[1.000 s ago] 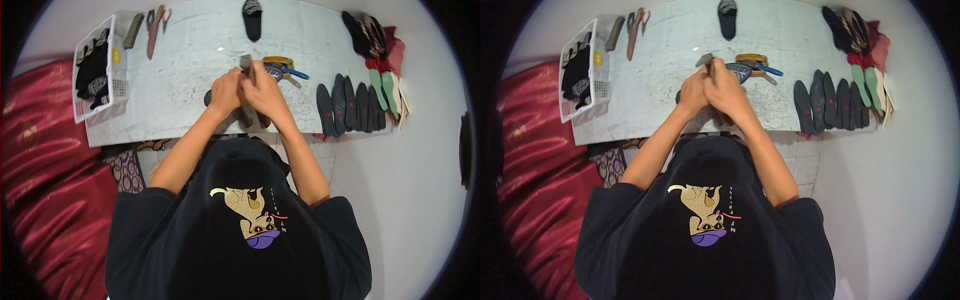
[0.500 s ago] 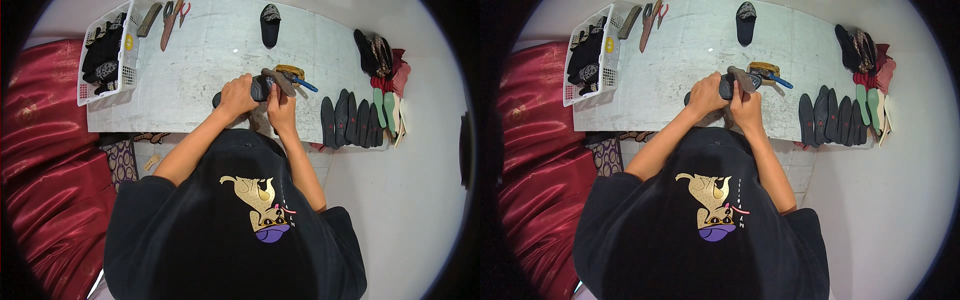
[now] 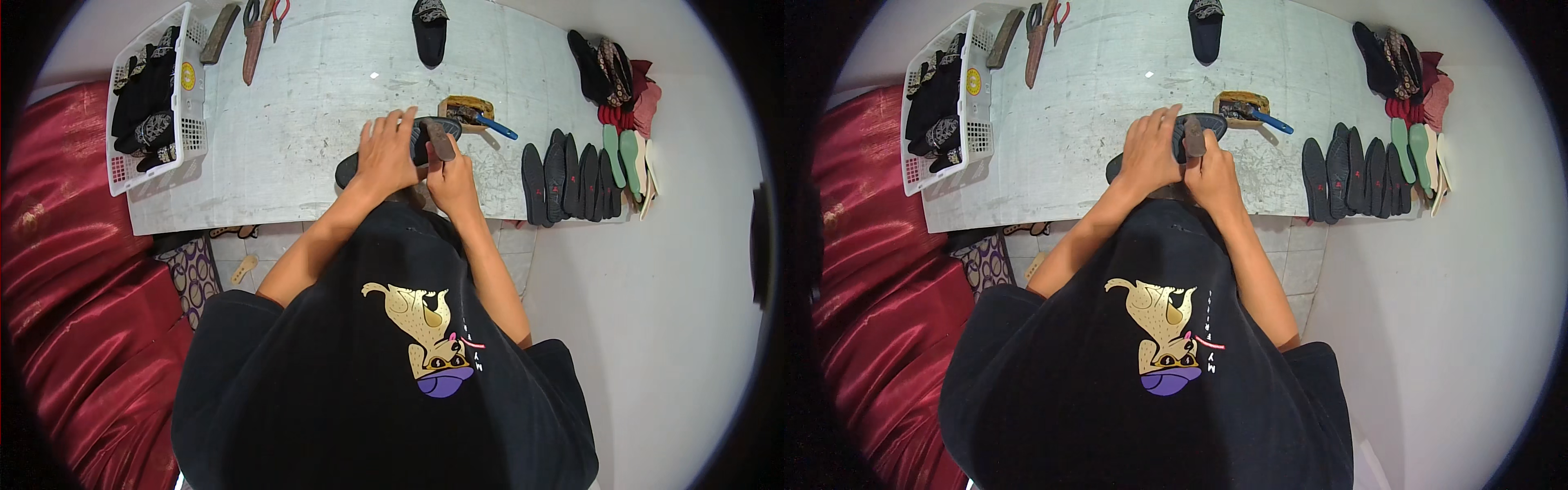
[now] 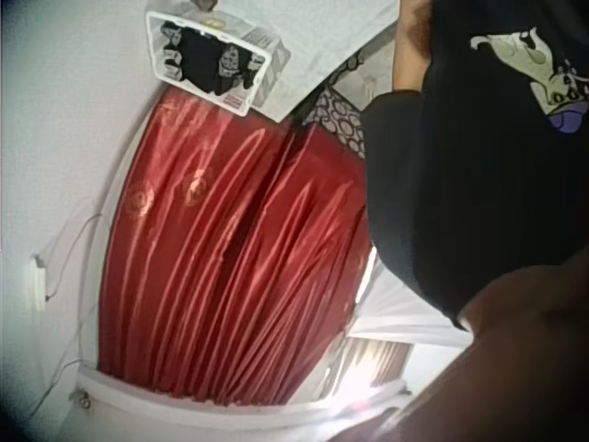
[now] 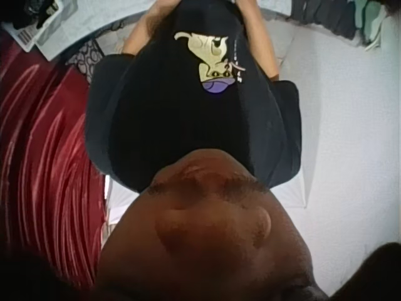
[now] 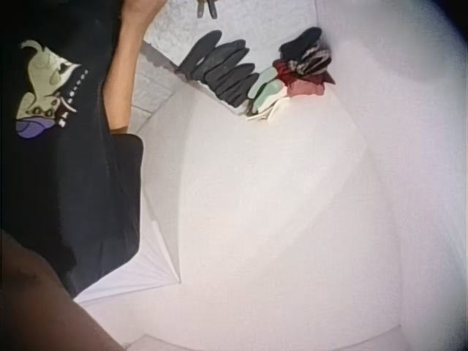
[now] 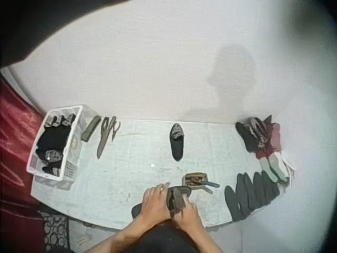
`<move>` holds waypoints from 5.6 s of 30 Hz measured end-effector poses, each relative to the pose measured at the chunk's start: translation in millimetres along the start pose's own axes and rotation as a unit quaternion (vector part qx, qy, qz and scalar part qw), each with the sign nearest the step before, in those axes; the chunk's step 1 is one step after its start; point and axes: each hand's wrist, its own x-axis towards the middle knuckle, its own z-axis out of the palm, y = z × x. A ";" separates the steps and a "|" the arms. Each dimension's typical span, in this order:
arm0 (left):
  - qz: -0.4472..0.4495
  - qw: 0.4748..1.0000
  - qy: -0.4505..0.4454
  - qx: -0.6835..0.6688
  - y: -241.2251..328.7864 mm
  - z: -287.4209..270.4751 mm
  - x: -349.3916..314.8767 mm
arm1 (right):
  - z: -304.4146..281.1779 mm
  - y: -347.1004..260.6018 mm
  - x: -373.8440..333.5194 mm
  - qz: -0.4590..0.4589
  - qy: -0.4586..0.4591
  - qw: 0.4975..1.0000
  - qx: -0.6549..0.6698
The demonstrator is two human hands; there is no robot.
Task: Applying adhesive to shoe components, attaching the sole, and trimming excess material using a hammer and knife.
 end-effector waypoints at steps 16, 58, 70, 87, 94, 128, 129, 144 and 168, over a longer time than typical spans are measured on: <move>-0.076 0.997 -0.017 0.007 21.4 16.6 14.1 | -33.1 2.0 11.1 -0.044 -0.025 0.998 0.040; -0.090 0.992 -0.021 0.082 44.5 36.9 37.5 | -53.3 41.5 20.4 -0.019 0.041 0.994 0.095; -0.095 0.993 -0.014 0.069 44.6 37.2 40.3 | -49.8 61.3 1.8 0.007 0.060 0.988 0.144; -0.085 0.994 -0.015 0.060 40.6 35.7 34.7 | -59.0 42.3 3.1 -0.036 0.013 0.996 0.079; 0.060 0.980 -0.159 -0.104 4.3 -6.2 41.7 | -61.9 52.0 7.3 -0.054 0.022 0.995 0.086; -0.022 0.989 -0.137 -0.045 -18.0 10.9 43.8 | -18.9 -8.4 -35.2 0.044 0.171 0.984 0.038; -0.024 0.988 -0.142 -0.047 -14.6 10.5 43.6 | -4.7 4.1 -43.0 0.040 0.167 0.985 0.037; -0.015 0.994 -0.085 -0.060 -28.4 25.5 31.4 | 30.8 19.3 -68.4 -0.027 0.172 0.972 0.161; -0.011 0.878 -0.286 -0.383 -55.0 39.1 56.2 | 77.5 -22.0 -68.0 0.069 0.380 0.922 0.022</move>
